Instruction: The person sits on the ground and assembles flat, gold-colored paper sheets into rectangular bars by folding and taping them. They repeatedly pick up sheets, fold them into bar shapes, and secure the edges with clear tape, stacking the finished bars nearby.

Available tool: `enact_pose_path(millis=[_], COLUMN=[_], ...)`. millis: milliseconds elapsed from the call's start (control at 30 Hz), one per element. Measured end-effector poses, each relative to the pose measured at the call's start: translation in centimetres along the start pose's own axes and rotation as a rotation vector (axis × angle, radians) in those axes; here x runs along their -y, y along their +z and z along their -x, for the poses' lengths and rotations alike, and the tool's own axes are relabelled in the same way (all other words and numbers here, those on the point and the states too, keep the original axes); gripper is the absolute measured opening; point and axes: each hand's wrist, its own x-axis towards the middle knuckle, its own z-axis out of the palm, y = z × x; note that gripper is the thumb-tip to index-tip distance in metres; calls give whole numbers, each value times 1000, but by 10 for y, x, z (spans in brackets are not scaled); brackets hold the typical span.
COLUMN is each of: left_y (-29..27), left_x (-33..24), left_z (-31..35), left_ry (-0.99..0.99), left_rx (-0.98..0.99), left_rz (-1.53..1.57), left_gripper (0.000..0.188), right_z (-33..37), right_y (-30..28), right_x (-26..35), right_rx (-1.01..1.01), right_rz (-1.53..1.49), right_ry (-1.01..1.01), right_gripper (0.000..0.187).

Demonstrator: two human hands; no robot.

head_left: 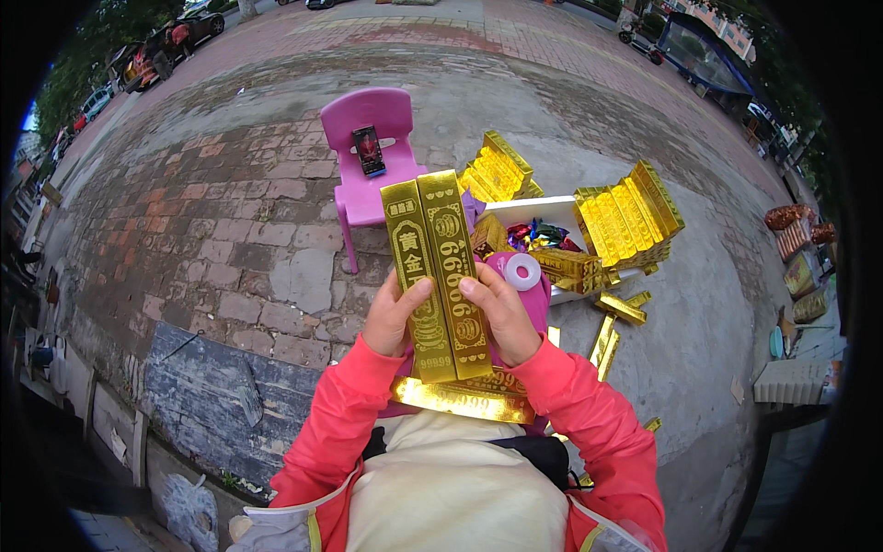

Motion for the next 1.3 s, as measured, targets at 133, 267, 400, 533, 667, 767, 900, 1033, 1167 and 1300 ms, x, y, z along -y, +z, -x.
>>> enact_pose_path(millis=[133, 267, 400, 533, 667, 767, 900, 1033, 1167, 1300], left_y=[1, -1, -3, -3, -2, -2, -4, -7, -7, -6], left_x=[-1, -3, -7, -8, -9, -11, -11, -9, -8, -7], left_z=[2, 2, 5, 8, 8, 8, 7, 4, 4, 5], left_ry=[58, 110, 118, 124, 129, 136, 129, 91, 22, 3], left_rx=[15, 13, 50, 108, 144, 159, 140, 89, 69, 65], left_rz=[-162, -301, -408, -444, -434, -474, -451, -431, -225, -60], left_gripper=[55, 56, 58, 61, 62, 63, 61, 57, 54, 51], right_z=[2, 2, 3, 8, 7, 5, 5, 5, 6, 10], right_y=[0, -1, -5, -16, -25, -27, -26, -20, -9, 2], right_x=[-2, -3, -3, 0, 2, 2, 3, 4, 5, 4], right_rx=[2, 30, 77, 164, 205, 216, 197, 157, 108, 44], right_rz=[195, 251, 228, 269, 389, 410, 433, 368, 461, 544], right_ry=[-108, -147, -165, -136, -172, -196, -142, -95, -118, -262], right_gripper=[40, 43, 45, 48, 49, 49, 49, 50, 52, 56])
